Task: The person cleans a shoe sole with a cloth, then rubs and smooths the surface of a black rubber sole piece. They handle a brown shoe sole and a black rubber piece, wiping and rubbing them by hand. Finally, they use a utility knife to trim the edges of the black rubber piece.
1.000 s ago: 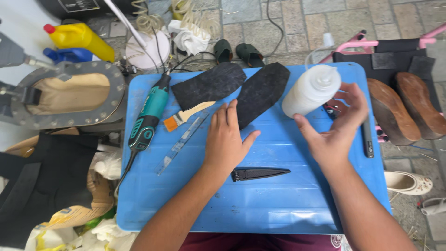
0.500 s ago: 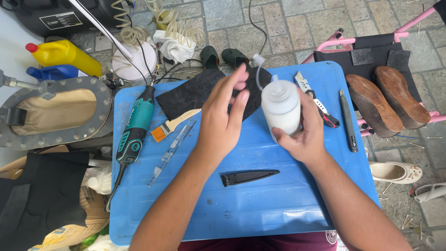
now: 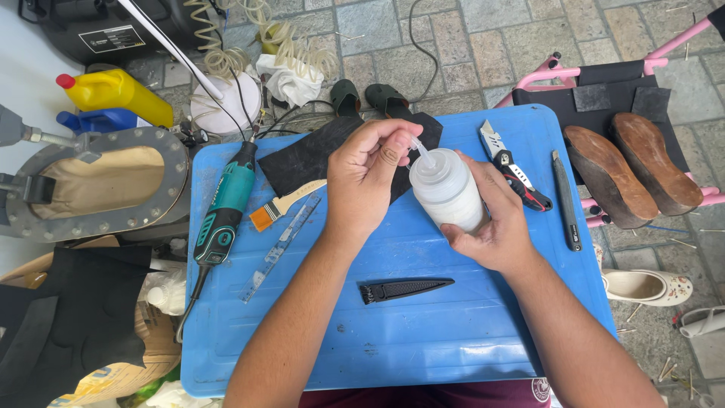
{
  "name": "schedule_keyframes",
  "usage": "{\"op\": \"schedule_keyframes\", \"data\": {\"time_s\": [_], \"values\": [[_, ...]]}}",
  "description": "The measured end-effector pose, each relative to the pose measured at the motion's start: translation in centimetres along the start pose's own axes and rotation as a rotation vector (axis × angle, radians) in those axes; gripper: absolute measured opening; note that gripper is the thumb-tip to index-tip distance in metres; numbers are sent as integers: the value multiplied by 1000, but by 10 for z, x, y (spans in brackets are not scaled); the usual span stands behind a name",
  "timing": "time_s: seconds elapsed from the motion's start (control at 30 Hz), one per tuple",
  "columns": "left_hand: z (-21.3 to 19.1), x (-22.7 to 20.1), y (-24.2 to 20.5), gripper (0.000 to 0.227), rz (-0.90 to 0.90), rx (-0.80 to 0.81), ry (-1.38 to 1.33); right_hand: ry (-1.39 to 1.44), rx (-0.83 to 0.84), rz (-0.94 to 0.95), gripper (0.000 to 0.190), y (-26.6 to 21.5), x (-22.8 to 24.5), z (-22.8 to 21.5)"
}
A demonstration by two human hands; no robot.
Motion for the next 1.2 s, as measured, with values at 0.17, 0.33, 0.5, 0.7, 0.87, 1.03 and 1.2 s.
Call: {"op": "schedule_keyframes", "data": {"time_s": [0.17,0.33,0.5,0.7,0.87,1.03,1.2], "values": [[2,-8,0,16,8,36,40,12,22,30,89,-1,3,-2],[8,-21,-1,13,132,58,272,-1,24,48,88,-2,0,-3],[17,-28,0,18,162,92,355,115,-23,24,84,-5,-8,1],[26,-32,-4,48,121,162,319,238,-101,39,84,-9,-12,-3],[49,-23,-20,52,-64,335,481,427,-357,155,95,-42,-7,-53],[91,32,-35,51,61,735,1017,64,-776,244,100,-158,-7,-168],[124,65,-50,77,184,801,1323,-255,-976,483,84,-296,-35,-253]]}}
Point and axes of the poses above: each hand's wrist, its own y-axis towards the middle knuckle, its own z-axis out of the palm, x = y × z, the point moved 2 cm from there along y, towards the middle knuckle, and after that the axes turned 7 degrees about -y, right-handed, at the moved point
